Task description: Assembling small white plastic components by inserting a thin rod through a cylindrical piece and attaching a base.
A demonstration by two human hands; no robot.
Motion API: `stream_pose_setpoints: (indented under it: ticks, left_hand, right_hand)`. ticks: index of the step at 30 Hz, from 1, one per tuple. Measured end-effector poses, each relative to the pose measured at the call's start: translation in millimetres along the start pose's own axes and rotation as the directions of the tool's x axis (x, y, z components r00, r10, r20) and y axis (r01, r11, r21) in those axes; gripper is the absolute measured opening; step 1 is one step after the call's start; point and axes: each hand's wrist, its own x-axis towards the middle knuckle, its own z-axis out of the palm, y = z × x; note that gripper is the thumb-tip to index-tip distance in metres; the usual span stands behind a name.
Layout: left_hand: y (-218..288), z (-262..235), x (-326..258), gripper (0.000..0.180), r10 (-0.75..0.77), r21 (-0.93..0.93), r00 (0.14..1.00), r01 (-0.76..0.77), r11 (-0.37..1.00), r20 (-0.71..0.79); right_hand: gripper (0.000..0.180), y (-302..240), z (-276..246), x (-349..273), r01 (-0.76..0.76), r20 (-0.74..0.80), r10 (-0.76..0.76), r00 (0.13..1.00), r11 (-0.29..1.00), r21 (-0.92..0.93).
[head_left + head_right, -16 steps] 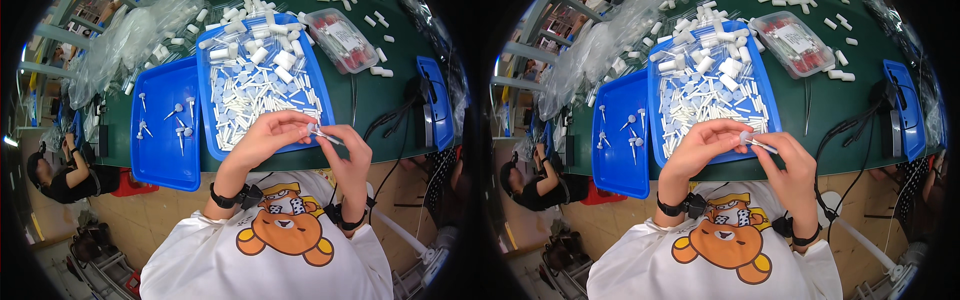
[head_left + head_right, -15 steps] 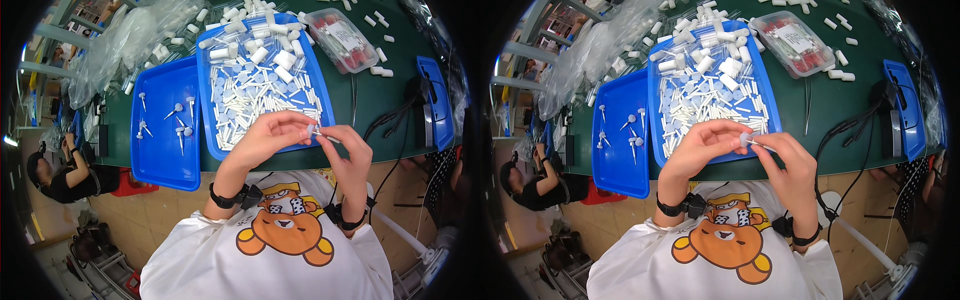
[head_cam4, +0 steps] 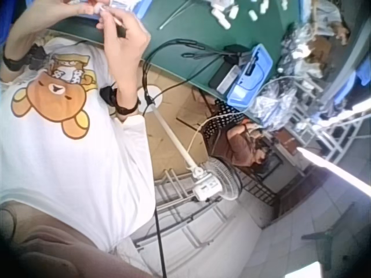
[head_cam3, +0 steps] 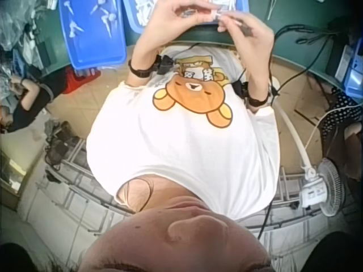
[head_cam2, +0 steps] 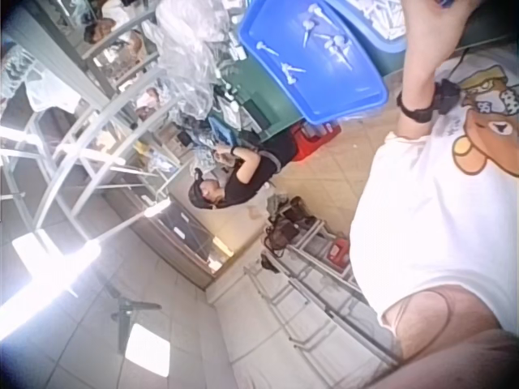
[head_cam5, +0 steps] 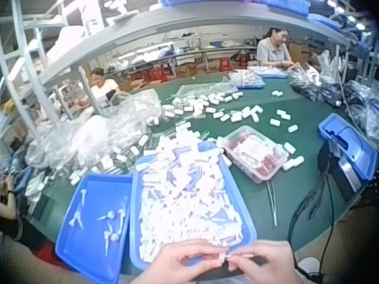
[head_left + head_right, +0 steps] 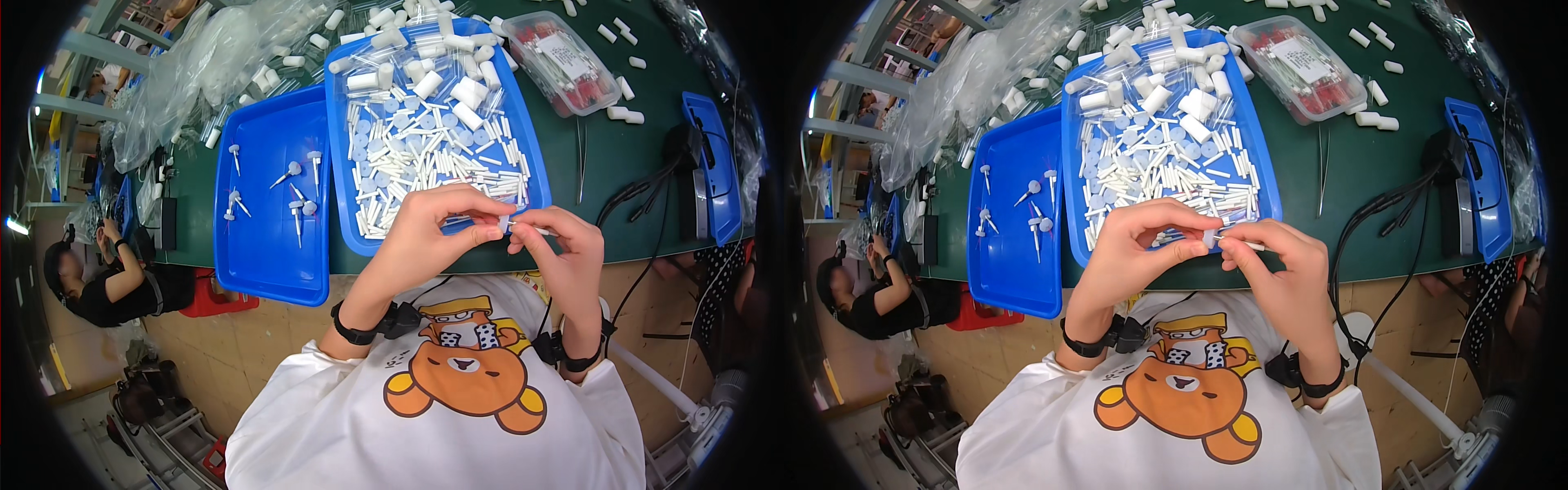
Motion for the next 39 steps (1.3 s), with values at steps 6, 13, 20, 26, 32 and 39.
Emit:
stream_pose_setpoints:
  ticks: [6, 13, 20, 26, 32, 39]
  left_hand:
    - [7.7, -2.8, -1.5, 0.024, 0.165, 0.230, 0.986, -0.166, 0.959, 0.022]
    - [9.6, -7.2, -4.7, 0.024, 0.151, 0.209, 0.986, -0.162, 0.964, 0.066]
    - [8.7, -25.7, -29.4, 0.023, 0.194, 0.335, 0.981, -0.176, 0.926, -0.021]
    - [8.8, -67.2, -81.7, 0.024, 0.114, 0.443, 0.848, 0.152, 0.883, -0.517]
    - [-23.0, -88.1, -115.3, 0.018, 0.142, 0.470, 0.583, 0.461, 0.753, -0.800]
    - [-39.0, -89.6, -127.9, 0.018, 0.149, 0.482, 0.503, 0.639, 0.599, -0.851]
  right_hand:
    - [0.014, -0.4, -3.9, 6.3, -0.348, 0.176, 0.306, 0.936, 0.881, 0.321]
    - [0.015, 6.6, -14.3, 12.3, -0.587, 0.437, 0.401, 0.805, 0.643, 0.491]
    - [0.017, 1.4, 7.0, 13.2, -0.468, 0.400, 0.321, 0.858, 0.810, 0.354]
    - [0.015, 3.1, -16.1, 32.2, -0.249, 0.131, 0.234, 0.963, 0.961, 0.117]
    - [0.013, 6.4, -14.6, 41.6, -0.093, 0.029, 0.103, 0.994, 0.965, -0.246]
    - [0.013, 3.6, 3.1, 48.2, 0.195, 0.304, -0.020, 0.952, 0.807, -0.558]
